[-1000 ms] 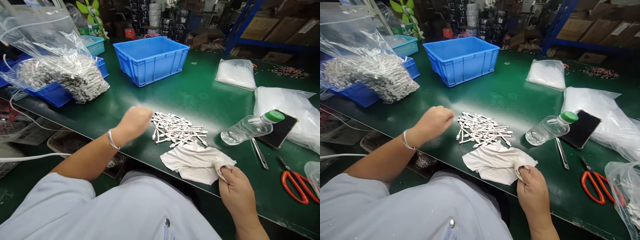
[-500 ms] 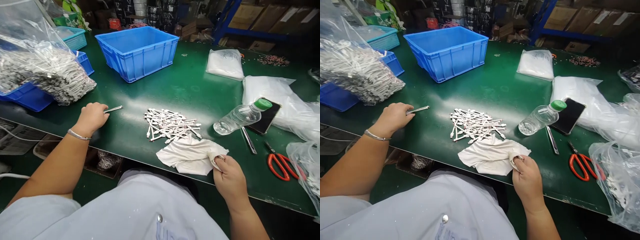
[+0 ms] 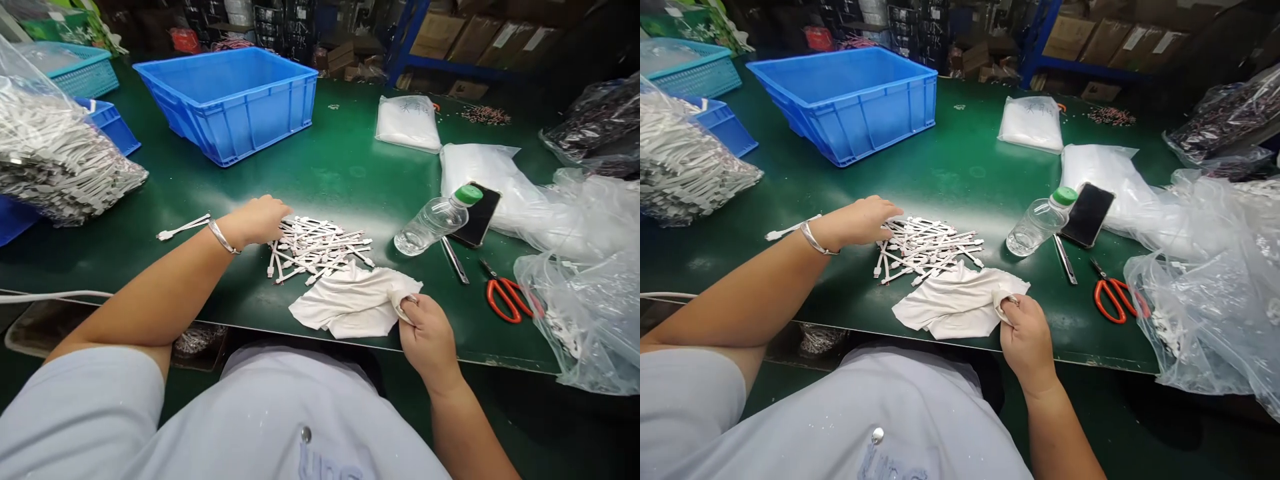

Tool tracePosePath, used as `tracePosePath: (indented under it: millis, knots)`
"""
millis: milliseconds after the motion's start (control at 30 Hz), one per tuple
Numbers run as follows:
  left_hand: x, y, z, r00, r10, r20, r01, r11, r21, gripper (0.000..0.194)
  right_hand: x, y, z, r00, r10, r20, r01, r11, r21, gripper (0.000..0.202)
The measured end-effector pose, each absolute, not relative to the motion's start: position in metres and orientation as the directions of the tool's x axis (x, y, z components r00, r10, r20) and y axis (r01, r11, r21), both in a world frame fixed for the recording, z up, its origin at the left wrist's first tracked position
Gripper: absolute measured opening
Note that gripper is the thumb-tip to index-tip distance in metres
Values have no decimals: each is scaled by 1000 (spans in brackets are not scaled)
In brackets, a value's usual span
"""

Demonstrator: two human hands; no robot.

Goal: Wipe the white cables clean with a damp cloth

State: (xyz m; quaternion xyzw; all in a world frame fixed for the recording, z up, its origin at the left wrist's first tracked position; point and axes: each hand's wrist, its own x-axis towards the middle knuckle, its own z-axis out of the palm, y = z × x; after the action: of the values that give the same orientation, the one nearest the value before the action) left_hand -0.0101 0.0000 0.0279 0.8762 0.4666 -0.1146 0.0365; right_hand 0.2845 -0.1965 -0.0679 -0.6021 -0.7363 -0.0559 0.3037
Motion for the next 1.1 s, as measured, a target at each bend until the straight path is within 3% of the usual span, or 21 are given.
tracePosePath:
  millis: [200,400,633,867,967,1100]
  knots:
    - [15,-9,38,666,729,-159,746,-639,188,49,283,-196,-66,-57,879,474,911,241,-336,32]
    - [73,-10,45,743,641,-191,667,-731,145,47,281,-196,-63,-25,892,451,902,215,-375,33]
    - [137,-2,28,643,681,-349,757,-633,160,76,281,-196,-62,-3,895,445,877,216,-429,33]
    - [140,3,27,688,575,-443,704,-676,215,52,281,-195,-61,-4,894,448,851,238,-467,32]
    - [139,-4,33,699,550,-458,682,-705,194,52,281,-196,-61,-2,895,447,848,239,-474,32]
    - [144,-21,36,718,526,-456,641,-754,140,37,281,-196,-62,3,892,452,849,237,-473,31]
